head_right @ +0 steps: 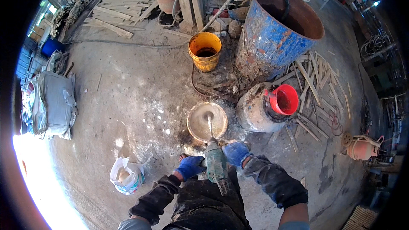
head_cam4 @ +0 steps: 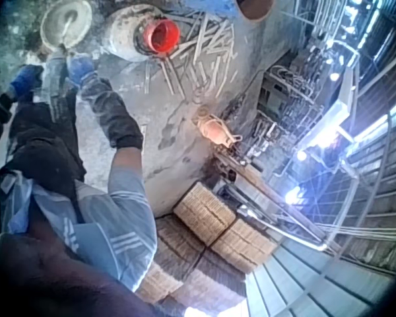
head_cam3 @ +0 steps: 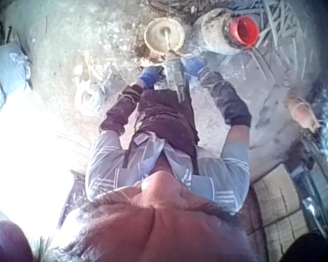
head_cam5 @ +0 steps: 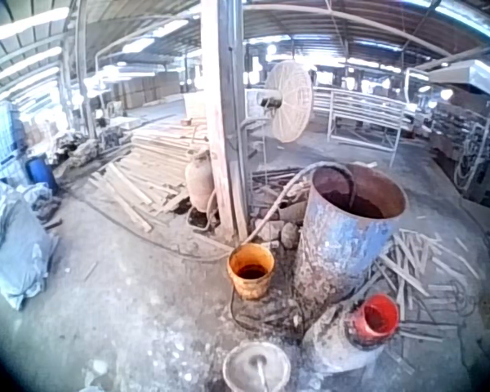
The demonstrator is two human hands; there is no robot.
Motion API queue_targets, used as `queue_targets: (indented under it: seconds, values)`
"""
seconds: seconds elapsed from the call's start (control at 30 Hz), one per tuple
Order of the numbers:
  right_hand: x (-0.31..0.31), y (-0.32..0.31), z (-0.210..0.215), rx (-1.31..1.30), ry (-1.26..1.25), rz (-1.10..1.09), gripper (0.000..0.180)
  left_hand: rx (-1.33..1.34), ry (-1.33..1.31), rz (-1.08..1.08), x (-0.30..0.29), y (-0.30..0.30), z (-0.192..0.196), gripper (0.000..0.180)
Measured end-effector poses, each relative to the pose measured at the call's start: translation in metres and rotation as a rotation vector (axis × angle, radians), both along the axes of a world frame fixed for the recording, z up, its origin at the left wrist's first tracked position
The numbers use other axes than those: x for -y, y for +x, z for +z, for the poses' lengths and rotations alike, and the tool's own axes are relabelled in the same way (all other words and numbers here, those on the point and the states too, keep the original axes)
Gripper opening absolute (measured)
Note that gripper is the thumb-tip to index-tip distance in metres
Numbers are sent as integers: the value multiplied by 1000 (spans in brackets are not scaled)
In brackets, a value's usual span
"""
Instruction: The person mixes a substance in a bucket using an electric mixer, adds powder from a bag into the mixture, and continues stirring with the tool.
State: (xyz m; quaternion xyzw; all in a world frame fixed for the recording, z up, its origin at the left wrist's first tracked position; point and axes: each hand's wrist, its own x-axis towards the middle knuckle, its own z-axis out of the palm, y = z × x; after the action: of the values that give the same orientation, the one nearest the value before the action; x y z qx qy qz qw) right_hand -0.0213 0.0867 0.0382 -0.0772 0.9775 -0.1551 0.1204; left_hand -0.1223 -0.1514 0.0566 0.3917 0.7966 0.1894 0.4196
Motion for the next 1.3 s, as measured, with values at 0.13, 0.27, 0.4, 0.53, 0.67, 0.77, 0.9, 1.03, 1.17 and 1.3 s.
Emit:
queue_targets:
  seconds: [0.13, 0.27, 0.4, 0.53, 0.67, 0.77, 0.9, 1.03, 1.17, 1.3]
  values:
    - [-3, 5, 4, -11, -32, -40, 15, 1, -3, -8, -3, 3, -3, 38]
    - [-8, 9, 12, 22, -49, -40, 14, 16, 27, -3, -7, 10, -12, 39]
    - [-11, 14, 22, 44, 0, -16, 13, 71, 43, 18, -11, 21, -10, 38]
    - [-9, 24, 24, 6, -29, 23, 12, 106, 68, 63, -3, 36, -8, 40]
    - [2, 31, 15, 17, -61, 58, 13, 128, 26, 43, 14, 46, -11, 42]
    - [13, 29, 12, 44, -94, 69, 14, 131, -65, 31, 25, 43, -2, 41]
    - [32, 26, 12, 86, -79, 75, 15, 67, -56, 22, 43, 41, -7, 39]
    - [39, 28, 1, 48, -134, 43, 17, 73, -57, 7, 46, 29, -1, 40]
    - [48, 23, -1, 35, -145, -21, 18, 54, -52, -30, 52, 16, -8, 39]
    - [49, 20, -3, 56, -96, -61, 19, -82, -6, -114, 44, 2, -2, 37]
